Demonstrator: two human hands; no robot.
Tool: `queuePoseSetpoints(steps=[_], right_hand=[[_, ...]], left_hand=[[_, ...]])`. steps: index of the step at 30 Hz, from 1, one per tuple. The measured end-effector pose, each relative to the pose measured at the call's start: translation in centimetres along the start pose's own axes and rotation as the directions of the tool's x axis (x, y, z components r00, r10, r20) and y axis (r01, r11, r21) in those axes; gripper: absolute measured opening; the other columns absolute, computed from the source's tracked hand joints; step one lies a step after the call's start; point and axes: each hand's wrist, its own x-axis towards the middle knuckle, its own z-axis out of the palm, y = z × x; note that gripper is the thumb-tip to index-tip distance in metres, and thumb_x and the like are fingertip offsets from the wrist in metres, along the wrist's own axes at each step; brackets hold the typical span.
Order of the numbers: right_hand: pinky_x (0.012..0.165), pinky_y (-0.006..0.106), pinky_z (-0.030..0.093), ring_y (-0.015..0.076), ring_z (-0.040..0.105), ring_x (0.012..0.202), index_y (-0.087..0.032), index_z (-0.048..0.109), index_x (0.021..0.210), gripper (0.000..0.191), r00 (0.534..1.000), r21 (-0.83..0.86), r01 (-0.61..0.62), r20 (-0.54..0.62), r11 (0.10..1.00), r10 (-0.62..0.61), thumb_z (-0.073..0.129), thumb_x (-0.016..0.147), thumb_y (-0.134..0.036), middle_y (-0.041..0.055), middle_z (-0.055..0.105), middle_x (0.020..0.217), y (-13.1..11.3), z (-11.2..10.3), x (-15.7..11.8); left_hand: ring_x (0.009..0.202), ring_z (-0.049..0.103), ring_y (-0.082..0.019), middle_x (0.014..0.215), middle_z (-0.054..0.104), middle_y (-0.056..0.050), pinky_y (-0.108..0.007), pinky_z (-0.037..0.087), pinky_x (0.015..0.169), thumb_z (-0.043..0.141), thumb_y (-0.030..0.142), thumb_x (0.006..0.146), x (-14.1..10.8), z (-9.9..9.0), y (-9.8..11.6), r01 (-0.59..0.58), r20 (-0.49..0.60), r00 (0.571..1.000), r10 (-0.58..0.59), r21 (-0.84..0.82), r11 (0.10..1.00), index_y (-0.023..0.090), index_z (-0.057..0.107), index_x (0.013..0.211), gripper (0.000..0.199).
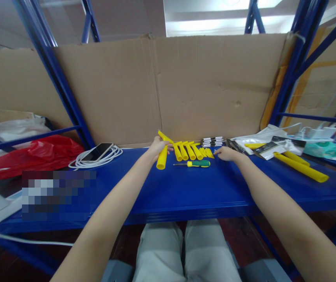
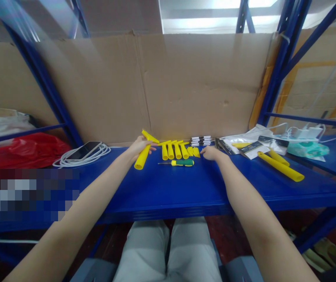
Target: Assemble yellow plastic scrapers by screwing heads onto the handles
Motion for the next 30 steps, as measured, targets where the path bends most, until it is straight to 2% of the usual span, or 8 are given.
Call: queuePoseSetpoints(steps=[6,11,16,20,22,25,28,30], right_hand=[[0.095,0.028,0.040,0.0193,0.059,0.106,-0.019,0.072,0.097,0.047,1.000,-0.012,-0.023,-0.015,1.000,0.023,0.044,0.063,-0.002,0.0051,0.067,0.108,0.9,0.3,0.3],[0.097,0.027,0.038,0.0188,0.056,0.110,-0.020,0.070,0.102,0.045,0.999,-0.118,-0.045,-0.031,0.992,0.042,0.045,0.068,-0.005,0.0049,0.065,0.113,0.9,0.8,0.6],[0.093,0.028,0.041,0.0212,0.056,0.110,-0.019,0.064,0.114,0.049,0.994,-0.129,-0.102,-0.042,0.986,0.097,0.045,0.071,-0.007,0.0081,0.062,0.117,0.7,0.6,0.4],[0.091,0.029,0.041,0.0228,0.057,0.108,-0.016,0.061,0.117,0.047,0.979,-0.089,-0.169,-0.134,0.982,0.156,0.043,0.075,-0.009,0.0107,0.062,0.117,0.7,-0.3,-0.1],[0.090,0.026,0.041,0.0213,0.058,0.105,-0.014,0.066,0.107,0.038,0.980,-0.050,-0.129,-0.162,0.990,0.119,0.043,0.077,-0.010,0.0101,0.065,0.112,0.2,-0.8,-0.4],[0.082,0.023,0.044,0.0183,0.062,0.093,-0.013,0.068,0.092,0.028,0.987,0.026,0.012,-0.163,1.000,-0.007,0.044,0.081,-0.017,0.0081,0.069,0.098,-1.4,-1.1,-0.8],[0.073,0.023,0.046,0.0168,0.063,0.081,-0.014,0.068,0.086,0.025,0.980,0.095,0.173,-0.113,0.980,-0.162,0.046,0.082,-0.026,0.0063,0.070,0.088,-3.9,-1.0,-1.4],[0.072,0.023,0.046,0.0165,0.063,0.080,-0.015,0.068,0.085,0.025,0.957,0.158,0.290,-0.053,0.944,-0.286,0.049,0.081,-0.031,0.0052,0.070,0.088,-5.5,-0.7,-1.9]], left_hand=[[0.045,0.056,-0.007,0.089,0.060,-0.007,-0.017,0.038,0.039,0.047,0.008,0.082,-0.9,-0.9,-1.9,0.036,-0.018,0.999,-0.034,0.117,0.992,0.018,0.022,0.118,0.045],[0.039,0.052,-0.006,0.085,0.058,-0.003,-0.016,0.038,0.039,0.045,0.008,0.082,-1.9,-0.7,-2.6,0.013,0.004,1.000,-0.015,0.293,0.956,0.021,0.023,0.116,0.042],[0.036,0.049,-0.006,0.080,0.058,-0.002,-0.017,0.038,0.039,0.043,0.010,0.083,-2.4,-0.2,-2.8,0.000,0.010,1.000,-0.005,0.381,0.925,0.020,0.024,0.117,0.040],[0.036,0.049,-0.006,0.076,0.057,-0.001,-0.016,0.038,0.039,0.045,0.010,0.082,-2.5,-0.3,-3.0,0.008,0.009,1.000,-0.012,0.398,0.917,0.019,0.024,0.118,0.043],[0.035,0.048,-0.006,0.074,0.057,0.000,-0.017,0.039,0.040,0.045,0.010,0.082,-2.4,-0.4,-3.1,0.012,0.010,1.000,-0.018,0.402,0.916,0.018,0.023,0.118,0.043],[0.036,0.049,-0.007,0.073,0.056,-0.001,-0.018,0.040,0.040,0.044,0.010,0.082,-2.4,-0.5,-3.1,0.014,0.024,0.999,-0.026,0.412,0.911,0.018,0.022,0.119,0.044],[0.037,0.050,-0.007,0.073,0.055,0.000,-0.018,0.041,0.040,0.043,0.009,0.083,-2.5,-0.5,-3.1,0.016,0.039,0.999,-0.036,0.415,0.910,0.017,0.021,0.120,0.044],[0.038,0.051,-0.007,0.074,0.055,0.000,-0.018,0.042,0.040,0.042,0.009,0.083,-2.5,-0.4,-3.1,0.015,0.043,0.998,-0.036,0.418,0.908,0.017,0.021,0.120,0.043]])
